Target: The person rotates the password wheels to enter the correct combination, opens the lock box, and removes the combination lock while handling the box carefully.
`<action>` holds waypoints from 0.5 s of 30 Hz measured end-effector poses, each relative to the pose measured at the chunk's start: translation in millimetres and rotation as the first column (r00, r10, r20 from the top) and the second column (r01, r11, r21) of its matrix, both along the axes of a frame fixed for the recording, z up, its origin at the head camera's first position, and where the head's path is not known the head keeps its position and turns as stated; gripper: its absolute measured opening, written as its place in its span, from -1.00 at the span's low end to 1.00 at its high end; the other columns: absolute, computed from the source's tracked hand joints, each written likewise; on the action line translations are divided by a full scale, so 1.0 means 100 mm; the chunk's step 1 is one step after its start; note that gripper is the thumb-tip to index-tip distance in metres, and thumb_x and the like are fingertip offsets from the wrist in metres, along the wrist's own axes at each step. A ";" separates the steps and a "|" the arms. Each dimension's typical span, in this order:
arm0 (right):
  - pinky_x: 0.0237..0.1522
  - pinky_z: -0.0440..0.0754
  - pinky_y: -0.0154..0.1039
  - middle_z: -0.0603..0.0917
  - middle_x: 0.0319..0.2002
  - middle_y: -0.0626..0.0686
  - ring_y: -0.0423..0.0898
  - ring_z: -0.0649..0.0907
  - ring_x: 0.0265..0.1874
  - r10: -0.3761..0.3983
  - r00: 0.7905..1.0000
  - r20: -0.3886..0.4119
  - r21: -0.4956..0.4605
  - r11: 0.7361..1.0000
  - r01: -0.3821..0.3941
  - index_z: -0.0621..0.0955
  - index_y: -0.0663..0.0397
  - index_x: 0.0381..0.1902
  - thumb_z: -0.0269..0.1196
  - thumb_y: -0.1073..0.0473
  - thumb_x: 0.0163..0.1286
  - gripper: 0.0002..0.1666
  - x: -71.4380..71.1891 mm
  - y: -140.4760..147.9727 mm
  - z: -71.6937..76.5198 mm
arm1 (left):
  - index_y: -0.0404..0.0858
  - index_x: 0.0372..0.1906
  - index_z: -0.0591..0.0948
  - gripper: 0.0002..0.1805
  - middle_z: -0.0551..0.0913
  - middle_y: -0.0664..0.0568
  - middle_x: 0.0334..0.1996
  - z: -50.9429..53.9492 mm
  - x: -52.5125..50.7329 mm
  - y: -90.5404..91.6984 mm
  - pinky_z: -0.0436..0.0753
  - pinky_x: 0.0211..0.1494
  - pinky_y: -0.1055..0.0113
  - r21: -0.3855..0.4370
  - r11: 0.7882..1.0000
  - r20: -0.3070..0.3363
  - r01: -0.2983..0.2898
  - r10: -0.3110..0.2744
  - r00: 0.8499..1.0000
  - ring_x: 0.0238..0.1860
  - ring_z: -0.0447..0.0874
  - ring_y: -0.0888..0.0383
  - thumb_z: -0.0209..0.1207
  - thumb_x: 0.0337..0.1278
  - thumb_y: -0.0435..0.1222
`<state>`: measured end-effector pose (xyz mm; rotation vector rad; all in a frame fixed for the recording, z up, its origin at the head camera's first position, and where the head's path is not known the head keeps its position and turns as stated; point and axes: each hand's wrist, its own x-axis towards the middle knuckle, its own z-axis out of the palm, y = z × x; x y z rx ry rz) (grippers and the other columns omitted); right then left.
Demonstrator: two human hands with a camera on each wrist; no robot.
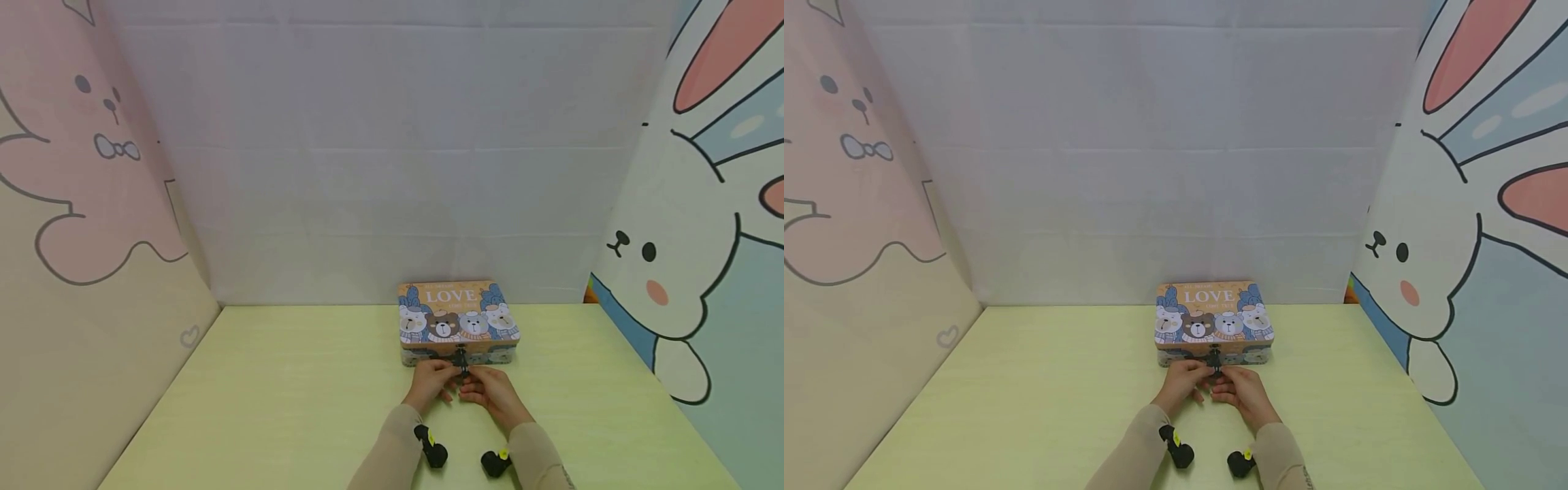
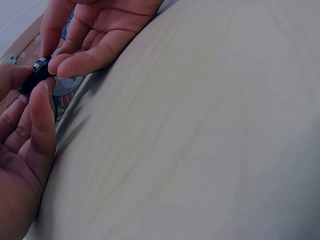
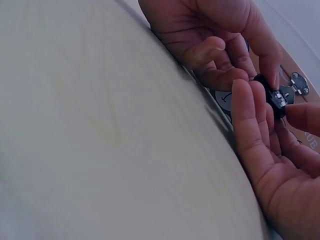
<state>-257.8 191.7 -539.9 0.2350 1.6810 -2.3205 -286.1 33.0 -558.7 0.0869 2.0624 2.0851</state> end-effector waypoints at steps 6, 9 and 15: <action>-0.26 0.77 -0.24 0.60 -0.39 0.05 -0.16 0.69 -0.45 0.029 0.999 -0.014 0.001 1.000 -0.029 0.55 0.36 -0.11 -0.02 0.26 0.59 -0.74 0.00 0.02 -0.02 | -0.41 -0.22 0.74 -0.81 0.64 0.04 -0.65 0.00 0.00 0.01 0.58 -0.73 0.44 -0.013 1.000 0.003 -0.008 0.008 1.000 -0.80 0.48 0.29 0.30 0.22 -0.32; -0.24 0.77 -0.25 0.60 -0.37 0.05 -0.16 0.69 -0.43 0.046 0.999 -0.023 0.004 0.999 -0.046 0.54 0.36 -0.10 -0.01 0.24 0.60 -0.74 0.00 0.04 -0.02 | -0.40 -0.24 0.74 -0.81 0.63 0.05 -0.66 0.00 0.01 0.01 0.58 -0.74 0.43 -0.018 1.000 0.004 -0.009 0.009 1.000 -0.81 0.47 0.29 0.29 0.24 -0.31; -0.24 0.77 -0.25 0.60 -0.38 0.04 -0.16 0.69 -0.43 0.058 0.998 -0.028 0.000 0.998 -0.058 0.56 0.30 -0.14 0.02 0.22 0.60 -0.75 0.00 0.04 -0.02 | -0.39 -0.28 0.74 -0.80 0.63 0.06 -0.64 0.01 0.01 0.01 0.58 -0.73 0.43 -0.033 0.999 -0.005 -0.002 0.002 1.000 -0.80 0.47 0.29 0.26 0.27 -0.30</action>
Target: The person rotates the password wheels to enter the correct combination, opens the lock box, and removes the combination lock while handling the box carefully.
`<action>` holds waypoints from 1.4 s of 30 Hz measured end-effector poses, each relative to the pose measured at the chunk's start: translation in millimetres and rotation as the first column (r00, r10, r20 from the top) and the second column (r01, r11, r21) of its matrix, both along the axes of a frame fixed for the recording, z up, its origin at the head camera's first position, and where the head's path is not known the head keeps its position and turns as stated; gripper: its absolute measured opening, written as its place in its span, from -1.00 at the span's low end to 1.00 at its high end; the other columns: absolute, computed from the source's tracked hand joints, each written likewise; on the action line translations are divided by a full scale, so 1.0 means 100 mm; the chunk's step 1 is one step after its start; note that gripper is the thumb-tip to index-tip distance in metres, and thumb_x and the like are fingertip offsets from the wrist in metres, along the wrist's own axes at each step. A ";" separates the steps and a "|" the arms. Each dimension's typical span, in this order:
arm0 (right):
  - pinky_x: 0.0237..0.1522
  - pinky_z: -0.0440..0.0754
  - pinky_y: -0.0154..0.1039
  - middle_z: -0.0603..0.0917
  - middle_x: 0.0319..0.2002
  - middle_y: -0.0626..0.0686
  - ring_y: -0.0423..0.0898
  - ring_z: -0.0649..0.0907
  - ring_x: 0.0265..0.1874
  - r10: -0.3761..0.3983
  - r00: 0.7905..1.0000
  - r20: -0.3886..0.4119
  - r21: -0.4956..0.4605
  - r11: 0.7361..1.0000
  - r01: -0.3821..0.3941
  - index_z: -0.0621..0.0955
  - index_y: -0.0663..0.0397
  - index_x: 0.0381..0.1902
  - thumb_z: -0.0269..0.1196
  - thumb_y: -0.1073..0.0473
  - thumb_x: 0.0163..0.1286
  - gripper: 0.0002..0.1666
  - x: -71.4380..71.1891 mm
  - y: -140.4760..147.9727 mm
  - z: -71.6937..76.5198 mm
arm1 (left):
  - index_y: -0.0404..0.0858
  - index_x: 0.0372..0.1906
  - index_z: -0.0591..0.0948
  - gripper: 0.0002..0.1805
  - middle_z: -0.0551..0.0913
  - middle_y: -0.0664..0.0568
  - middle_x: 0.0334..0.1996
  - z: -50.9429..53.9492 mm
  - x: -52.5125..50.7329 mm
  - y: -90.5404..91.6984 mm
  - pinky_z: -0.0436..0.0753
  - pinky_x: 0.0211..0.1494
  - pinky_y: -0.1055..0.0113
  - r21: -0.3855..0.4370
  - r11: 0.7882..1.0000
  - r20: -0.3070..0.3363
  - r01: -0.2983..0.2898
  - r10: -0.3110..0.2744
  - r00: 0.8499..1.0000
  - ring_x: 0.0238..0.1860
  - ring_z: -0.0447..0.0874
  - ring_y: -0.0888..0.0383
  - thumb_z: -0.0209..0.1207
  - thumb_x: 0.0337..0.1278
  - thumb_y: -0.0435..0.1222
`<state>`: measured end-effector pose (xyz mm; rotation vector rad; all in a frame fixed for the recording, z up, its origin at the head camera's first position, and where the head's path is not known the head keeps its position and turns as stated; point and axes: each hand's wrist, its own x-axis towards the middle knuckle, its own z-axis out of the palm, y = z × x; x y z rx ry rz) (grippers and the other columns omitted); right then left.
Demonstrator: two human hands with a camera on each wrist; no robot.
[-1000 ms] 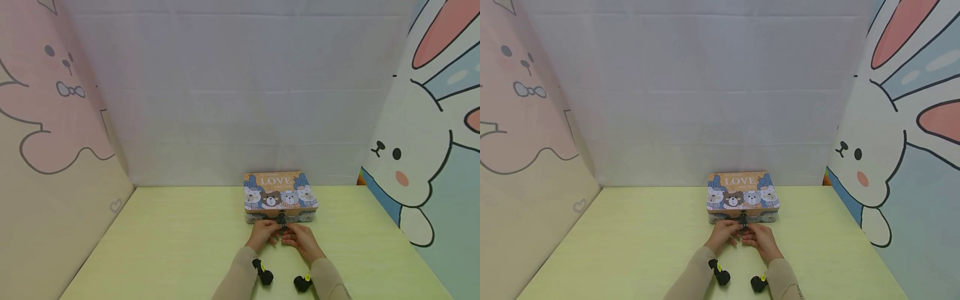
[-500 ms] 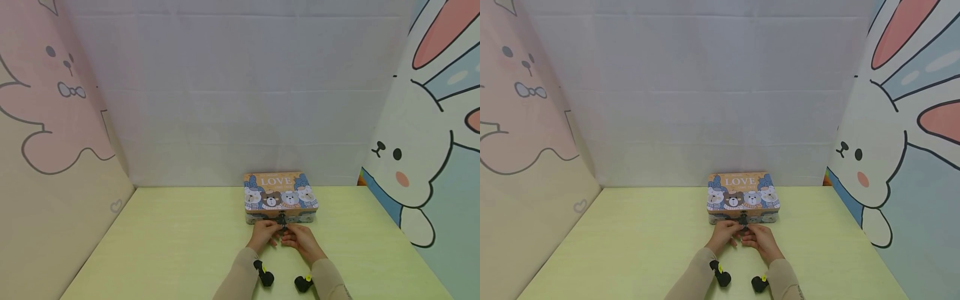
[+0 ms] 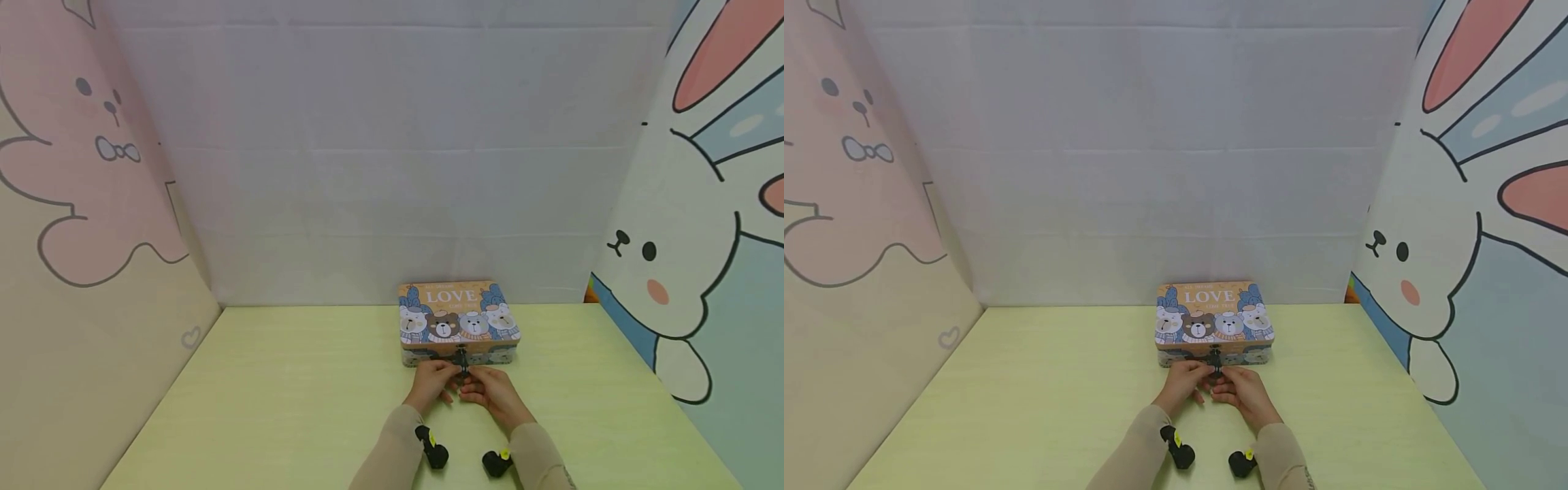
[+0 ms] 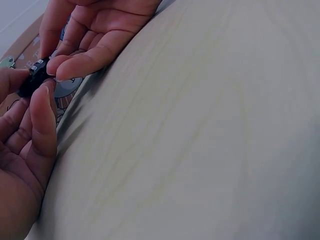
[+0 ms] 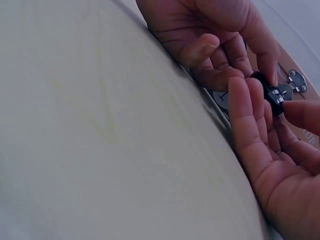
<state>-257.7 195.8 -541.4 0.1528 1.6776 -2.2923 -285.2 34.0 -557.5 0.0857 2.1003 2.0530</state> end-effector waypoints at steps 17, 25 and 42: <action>-0.26 0.77 -0.26 0.59 -0.38 0.03 -0.18 0.68 -0.45 -0.033 0.999 -0.005 0.005 0.999 0.033 0.57 0.26 -0.21 -0.03 0.26 0.60 -0.74 0.00 -0.01 -0.01 | -0.44 -0.22 0.71 -0.81 0.70 -0.03 -0.50 -0.03 -0.04 -0.05 0.70 -0.54 0.38 0.171 0.985 0.123 0.023 -0.044 0.991 -0.57 0.63 0.21 0.21 0.19 -0.38; -0.27 0.76 -0.27 0.60 -0.39 0.03 -0.18 0.68 -0.46 -0.030 1.000 0.004 -0.004 1.000 0.030 0.57 0.27 -0.20 -0.01 0.25 0.60 -0.75 0.01 -0.01 0.00 | -0.49 -0.09 0.66 -0.74 0.68 -0.04 -0.51 0.00 -0.01 -0.05 0.71 -0.53 0.39 0.158 0.987 0.109 0.008 -0.025 0.994 -0.61 0.61 0.21 0.30 0.10 -0.46; -0.26 0.76 -0.26 0.59 -0.37 0.06 -0.16 0.67 -0.43 -0.030 1.000 0.005 0.016 0.999 0.030 0.55 0.30 -0.16 0.01 0.23 0.60 -0.76 0.02 -0.02 0.02 | -0.51 -0.03 0.66 -0.69 0.70 -0.06 -0.49 0.04 0.01 -0.03 0.70 -0.56 0.37 0.078 0.997 0.083 -0.014 0.007 0.996 -0.68 0.58 0.25 0.32 0.15 -0.42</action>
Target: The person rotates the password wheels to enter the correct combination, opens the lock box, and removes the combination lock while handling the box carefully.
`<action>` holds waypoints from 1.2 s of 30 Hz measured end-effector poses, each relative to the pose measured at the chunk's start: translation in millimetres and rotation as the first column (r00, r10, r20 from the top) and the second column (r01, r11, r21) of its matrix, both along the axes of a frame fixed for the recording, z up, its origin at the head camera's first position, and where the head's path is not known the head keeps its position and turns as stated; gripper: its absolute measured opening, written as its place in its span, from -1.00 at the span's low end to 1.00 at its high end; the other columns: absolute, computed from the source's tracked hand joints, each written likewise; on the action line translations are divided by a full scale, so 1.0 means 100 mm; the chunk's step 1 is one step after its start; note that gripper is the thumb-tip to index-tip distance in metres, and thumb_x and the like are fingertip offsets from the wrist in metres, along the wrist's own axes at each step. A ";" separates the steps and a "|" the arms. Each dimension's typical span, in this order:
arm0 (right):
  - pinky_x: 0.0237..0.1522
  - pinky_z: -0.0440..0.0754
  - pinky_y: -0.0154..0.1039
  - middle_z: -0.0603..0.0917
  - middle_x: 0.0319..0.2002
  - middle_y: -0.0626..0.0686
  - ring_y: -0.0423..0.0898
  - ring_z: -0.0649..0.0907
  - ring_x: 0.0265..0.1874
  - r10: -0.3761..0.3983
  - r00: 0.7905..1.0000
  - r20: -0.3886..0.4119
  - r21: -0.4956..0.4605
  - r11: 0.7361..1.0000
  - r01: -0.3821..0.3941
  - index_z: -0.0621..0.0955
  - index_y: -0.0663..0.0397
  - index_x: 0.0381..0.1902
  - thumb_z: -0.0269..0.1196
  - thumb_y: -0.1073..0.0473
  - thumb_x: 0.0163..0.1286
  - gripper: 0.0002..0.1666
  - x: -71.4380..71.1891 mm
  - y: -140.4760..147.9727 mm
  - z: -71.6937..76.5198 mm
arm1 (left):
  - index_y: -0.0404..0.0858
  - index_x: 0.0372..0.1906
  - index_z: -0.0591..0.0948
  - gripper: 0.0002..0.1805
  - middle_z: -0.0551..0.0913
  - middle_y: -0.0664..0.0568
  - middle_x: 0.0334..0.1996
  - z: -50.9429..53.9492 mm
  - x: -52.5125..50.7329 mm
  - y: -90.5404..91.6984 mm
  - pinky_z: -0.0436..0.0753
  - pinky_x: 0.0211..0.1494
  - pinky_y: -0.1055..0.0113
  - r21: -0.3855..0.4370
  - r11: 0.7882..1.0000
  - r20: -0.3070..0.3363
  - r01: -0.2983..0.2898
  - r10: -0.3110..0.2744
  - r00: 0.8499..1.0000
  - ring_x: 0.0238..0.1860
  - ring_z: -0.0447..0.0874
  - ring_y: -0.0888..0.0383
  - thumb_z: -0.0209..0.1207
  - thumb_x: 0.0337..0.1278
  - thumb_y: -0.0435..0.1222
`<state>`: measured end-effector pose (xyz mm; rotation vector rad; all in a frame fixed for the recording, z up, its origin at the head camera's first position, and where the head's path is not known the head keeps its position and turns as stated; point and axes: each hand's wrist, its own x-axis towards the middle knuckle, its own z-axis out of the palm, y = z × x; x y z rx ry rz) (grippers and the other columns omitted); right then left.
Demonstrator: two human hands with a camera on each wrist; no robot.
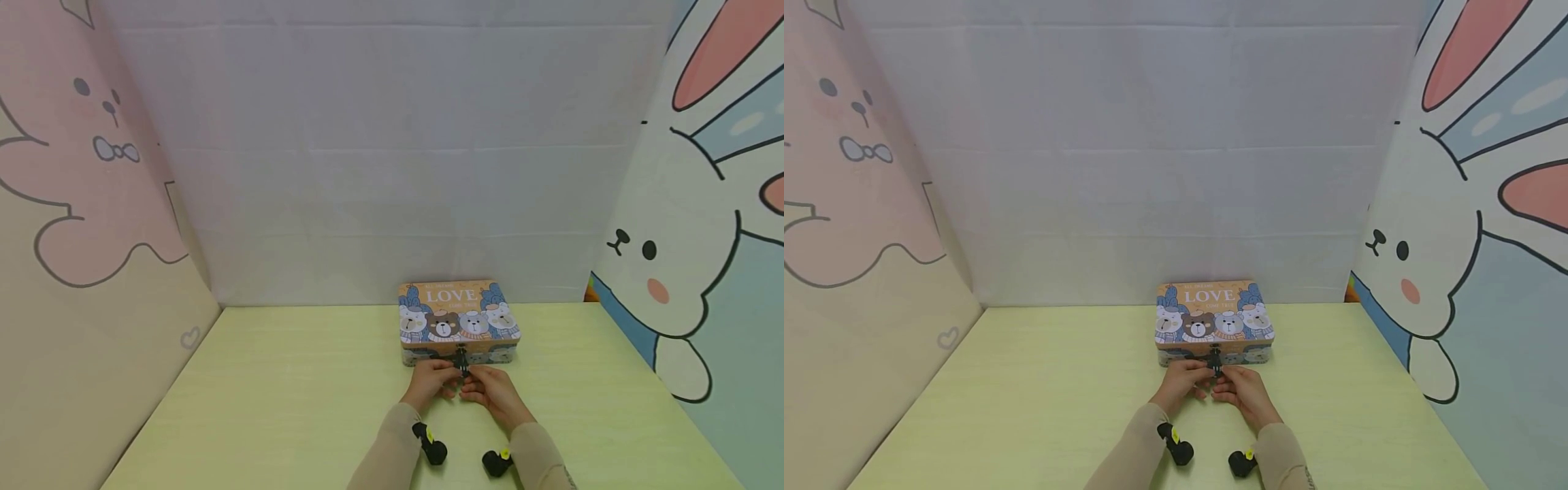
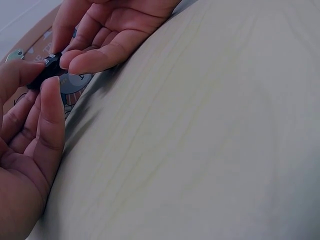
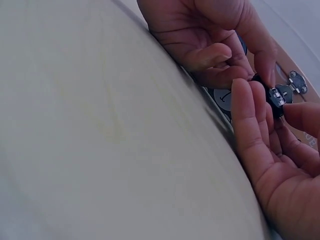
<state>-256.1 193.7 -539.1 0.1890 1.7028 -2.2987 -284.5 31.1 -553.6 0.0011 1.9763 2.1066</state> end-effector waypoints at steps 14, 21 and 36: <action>-0.27 0.76 -0.28 0.59 -0.38 0.05 -0.19 0.67 -0.45 -0.017 1.000 -0.001 0.011 1.000 0.017 0.54 0.35 -0.11 -0.04 0.26 0.61 -0.74 -0.02 0.00 -0.02 | -0.46 -0.19 0.71 -0.82 0.68 -0.02 -0.53 -0.01 -0.01 0.00 0.71 -0.57 0.36 -0.006 1.000 -0.029 0.003 -0.003 1.000 -0.67 0.59 0.26 0.33 0.16 -0.40; -0.27 0.76 -0.28 0.58 -0.38 0.05 -0.19 0.67 -0.45 -0.014 1.000 -0.005 0.014 1.000 0.014 0.54 0.34 -0.12 -0.06 0.27 0.61 -0.73 -0.02 0.00 -0.02 | -0.43 -0.22 0.73 -0.83 0.66 0.03 -0.56 0.00 0.00 0.00 0.70 -0.58 0.37 -0.009 1.000 -0.020 0.009 -0.009 1.000 -0.63 0.60 0.26 0.32 0.19 -0.36; -0.27 0.76 -0.28 0.59 -0.37 0.04 -0.19 0.67 -0.45 0.000 1.000 -0.005 -0.005 1.000 0.000 0.56 0.27 -0.16 -0.01 0.24 0.61 -0.76 -0.01 0.01 -0.03 | -0.44 -0.20 0.71 -0.82 0.69 -0.01 -0.52 0.00 -0.01 0.00 0.72 -0.57 0.34 0.007 1.000 0.000 -0.002 0.002 1.000 -0.60 0.62 0.24 0.33 0.14 -0.39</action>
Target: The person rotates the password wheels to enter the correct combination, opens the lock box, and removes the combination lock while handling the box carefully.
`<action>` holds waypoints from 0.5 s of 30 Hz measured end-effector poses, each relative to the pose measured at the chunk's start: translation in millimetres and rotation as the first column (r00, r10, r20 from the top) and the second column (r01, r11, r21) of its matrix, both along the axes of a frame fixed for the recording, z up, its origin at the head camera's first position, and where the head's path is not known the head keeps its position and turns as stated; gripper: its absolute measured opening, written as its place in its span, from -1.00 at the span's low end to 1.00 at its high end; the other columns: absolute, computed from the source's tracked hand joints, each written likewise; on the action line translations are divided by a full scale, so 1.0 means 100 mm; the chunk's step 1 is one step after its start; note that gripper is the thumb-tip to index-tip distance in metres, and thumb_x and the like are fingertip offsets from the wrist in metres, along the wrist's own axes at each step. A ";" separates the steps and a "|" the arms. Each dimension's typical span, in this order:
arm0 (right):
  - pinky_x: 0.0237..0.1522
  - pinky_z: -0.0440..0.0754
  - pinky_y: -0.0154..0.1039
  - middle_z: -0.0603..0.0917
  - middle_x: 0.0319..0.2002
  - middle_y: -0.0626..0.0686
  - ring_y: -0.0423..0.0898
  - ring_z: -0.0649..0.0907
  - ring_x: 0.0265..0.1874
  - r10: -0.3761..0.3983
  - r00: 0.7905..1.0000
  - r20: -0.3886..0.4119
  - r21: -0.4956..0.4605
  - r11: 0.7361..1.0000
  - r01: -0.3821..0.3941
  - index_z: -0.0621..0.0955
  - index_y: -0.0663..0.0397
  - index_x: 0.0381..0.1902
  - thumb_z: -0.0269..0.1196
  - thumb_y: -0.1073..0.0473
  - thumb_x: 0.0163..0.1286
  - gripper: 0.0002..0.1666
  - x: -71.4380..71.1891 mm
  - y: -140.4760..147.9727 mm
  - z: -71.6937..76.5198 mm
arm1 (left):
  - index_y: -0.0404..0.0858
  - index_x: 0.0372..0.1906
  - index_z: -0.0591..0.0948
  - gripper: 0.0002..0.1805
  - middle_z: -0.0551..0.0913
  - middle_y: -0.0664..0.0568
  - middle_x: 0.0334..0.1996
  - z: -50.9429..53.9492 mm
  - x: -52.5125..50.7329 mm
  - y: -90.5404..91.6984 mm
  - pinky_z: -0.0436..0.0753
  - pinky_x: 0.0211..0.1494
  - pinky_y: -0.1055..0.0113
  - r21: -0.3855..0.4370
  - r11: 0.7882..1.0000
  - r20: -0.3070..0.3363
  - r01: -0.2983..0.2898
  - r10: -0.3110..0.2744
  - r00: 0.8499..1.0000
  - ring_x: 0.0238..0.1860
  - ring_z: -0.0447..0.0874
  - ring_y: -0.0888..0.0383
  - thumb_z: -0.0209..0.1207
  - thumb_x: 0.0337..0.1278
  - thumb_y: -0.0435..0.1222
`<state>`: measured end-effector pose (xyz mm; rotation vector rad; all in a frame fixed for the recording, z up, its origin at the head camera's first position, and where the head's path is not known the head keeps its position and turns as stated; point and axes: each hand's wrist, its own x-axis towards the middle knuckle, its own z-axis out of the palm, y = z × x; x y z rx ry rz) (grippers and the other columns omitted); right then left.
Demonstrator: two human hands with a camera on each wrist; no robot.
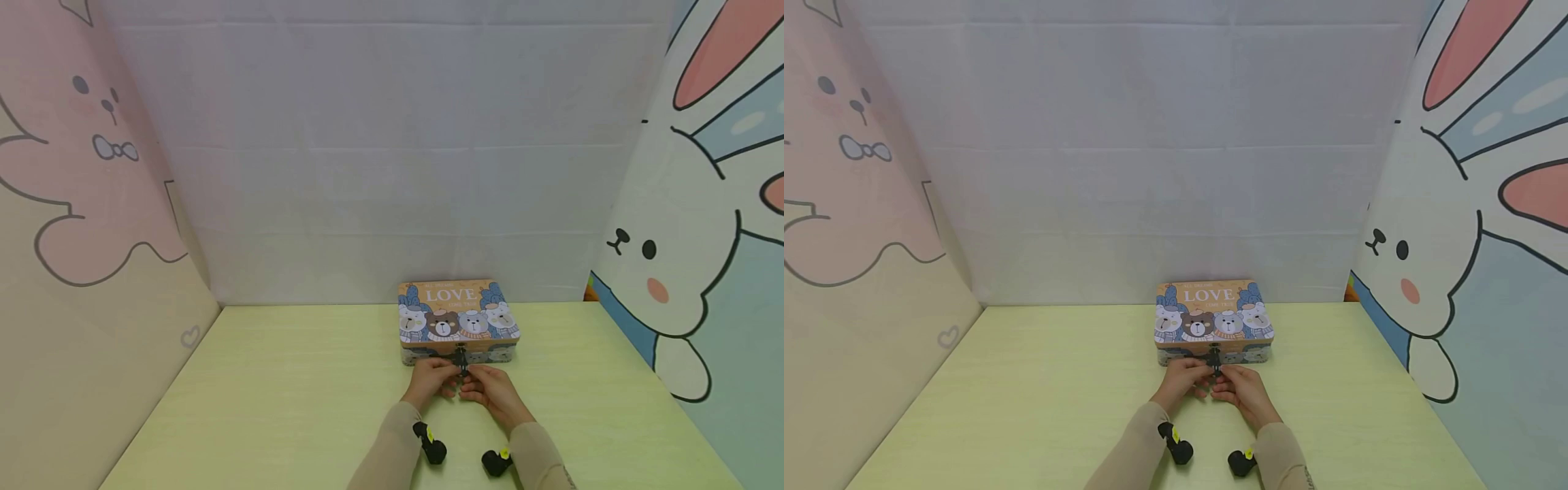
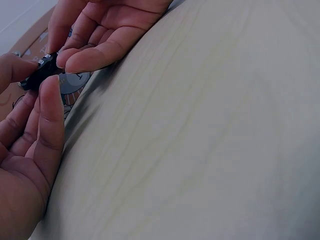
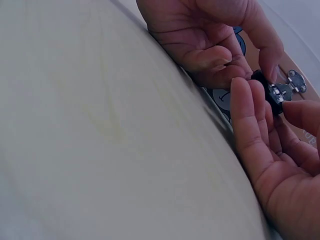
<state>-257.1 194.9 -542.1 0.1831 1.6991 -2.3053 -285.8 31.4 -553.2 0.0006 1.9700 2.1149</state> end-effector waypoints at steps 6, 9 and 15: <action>-0.26 0.76 -0.28 0.59 -0.36 0.04 -0.19 0.67 -0.44 -0.004 1.000 -0.003 0.002 1.000 0.004 0.55 0.29 -0.13 -0.01 0.23 0.61 -0.76 -0.01 0.00 -0.01 | -0.46 -0.10 0.68 -0.76 0.70 -0.06 -0.47 0.02 0.00 0.00 0.73 -0.55 0.30 0.014 1.000 0.013 -0.008 0.008 1.000 -0.56 0.64 0.19 0.31 0.09 -0.46; -0.26 0.76 -0.27 0.59 -0.36 0.04 -0.19 0.67 -0.44 -0.008 1.000 -0.001 0.002 1.000 0.008 0.55 0.30 -0.12 -0.01 0.23 0.61 -0.76 -0.01 0.00 -0.01 | -0.47 -0.08 0.68 -0.73 0.70 -0.06 -0.47 0.02 0.00 0.00 0.73 -0.55 0.31 0.013 1.000 0.022 -0.011 0.011 1.000 -0.56 0.64 0.20 0.30 0.09 -0.47; -0.26 0.76 -0.28 0.59 -0.36 0.05 -0.18 0.66 -0.44 -0.022 1.000 0.009 0.009 1.000 0.022 0.53 0.35 -0.08 -0.01 0.24 0.61 -0.75 0.00 -0.01 0.00 | -0.49 -0.07 0.68 -0.72 0.70 -0.06 -0.50 0.01 0.00 0.02 0.71 -0.57 0.35 0.004 1.000 0.035 -0.017 0.017 0.999 -0.56 0.65 0.21 0.31 0.09 -0.46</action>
